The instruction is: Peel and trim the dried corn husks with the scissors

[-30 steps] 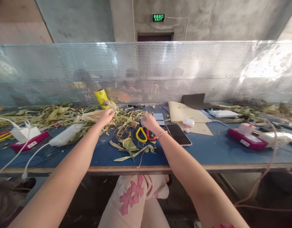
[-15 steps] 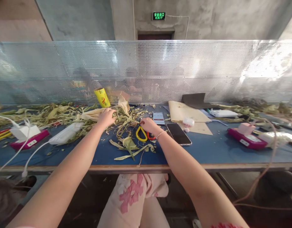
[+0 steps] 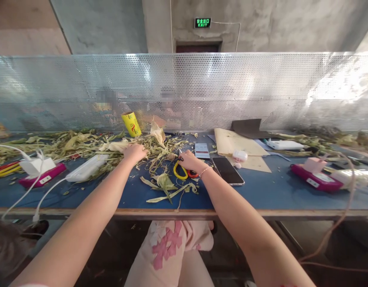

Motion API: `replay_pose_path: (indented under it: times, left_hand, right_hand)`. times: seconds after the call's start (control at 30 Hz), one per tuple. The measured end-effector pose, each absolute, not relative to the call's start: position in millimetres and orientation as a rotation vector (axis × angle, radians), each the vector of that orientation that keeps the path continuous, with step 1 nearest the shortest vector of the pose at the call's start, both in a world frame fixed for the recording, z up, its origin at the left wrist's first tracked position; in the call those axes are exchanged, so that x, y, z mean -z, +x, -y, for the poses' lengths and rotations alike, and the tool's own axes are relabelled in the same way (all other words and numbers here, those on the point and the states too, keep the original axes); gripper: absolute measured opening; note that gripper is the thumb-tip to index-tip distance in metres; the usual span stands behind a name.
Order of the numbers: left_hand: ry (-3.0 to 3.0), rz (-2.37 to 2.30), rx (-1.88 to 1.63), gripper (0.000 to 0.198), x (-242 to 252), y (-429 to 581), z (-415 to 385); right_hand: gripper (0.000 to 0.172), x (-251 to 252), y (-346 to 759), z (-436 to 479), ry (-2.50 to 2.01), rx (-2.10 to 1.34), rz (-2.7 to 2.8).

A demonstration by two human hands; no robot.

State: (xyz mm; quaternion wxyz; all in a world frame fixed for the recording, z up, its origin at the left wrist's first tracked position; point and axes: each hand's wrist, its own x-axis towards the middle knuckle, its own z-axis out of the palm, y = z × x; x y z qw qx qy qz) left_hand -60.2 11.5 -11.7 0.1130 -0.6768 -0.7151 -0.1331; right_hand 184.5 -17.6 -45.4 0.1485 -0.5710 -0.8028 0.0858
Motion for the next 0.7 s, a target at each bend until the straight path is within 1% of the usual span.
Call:
replay_pose_path:
  times: [0.13, 0.27, 0.37, 0.53, 0.6, 0.7]
  left_hand:
    - [-2.022, 2.026, 0.327, 0.025, 12.5, -58.6, -11.1]
    - [-2.012, 1.981, 0.401, 0.029, 10.5, -57.8, -12.3]
    - [-2.002, 1.839, 0.670, 0.033, 5.5, -57.6, -13.1]
    - [-1.801, 1.537, 1.412, 0.030, -9.6, -55.6, -4.3]
    - [-1.799, 1.359, 1.537, 0.029, -12.9, -50.9, 2.2]
    - [-1.951, 1.043, 1.490, 0.026, -10.6, -36.4, 11.5]
  right_hand:
    - [0.032, 48.6, 185.3, 15.3, -1.636, -0.251, 2.305]
    - [0.033, 46.9, 185.1, 17.8, -1.646, -0.277, 2.311]
    - [0.033, 44.8, 184.9, 20.1, -1.648, -0.295, 2.317]
    - [0.033, 43.6, 184.7, 21.6, -1.642, -0.322, 2.317]
    - [0.033, 43.4, 183.4, 22.1, -1.637, -0.325, 2.268]
    - [0.042, 43.5, 180.1, 22.3, -1.575, -0.314, 2.106]
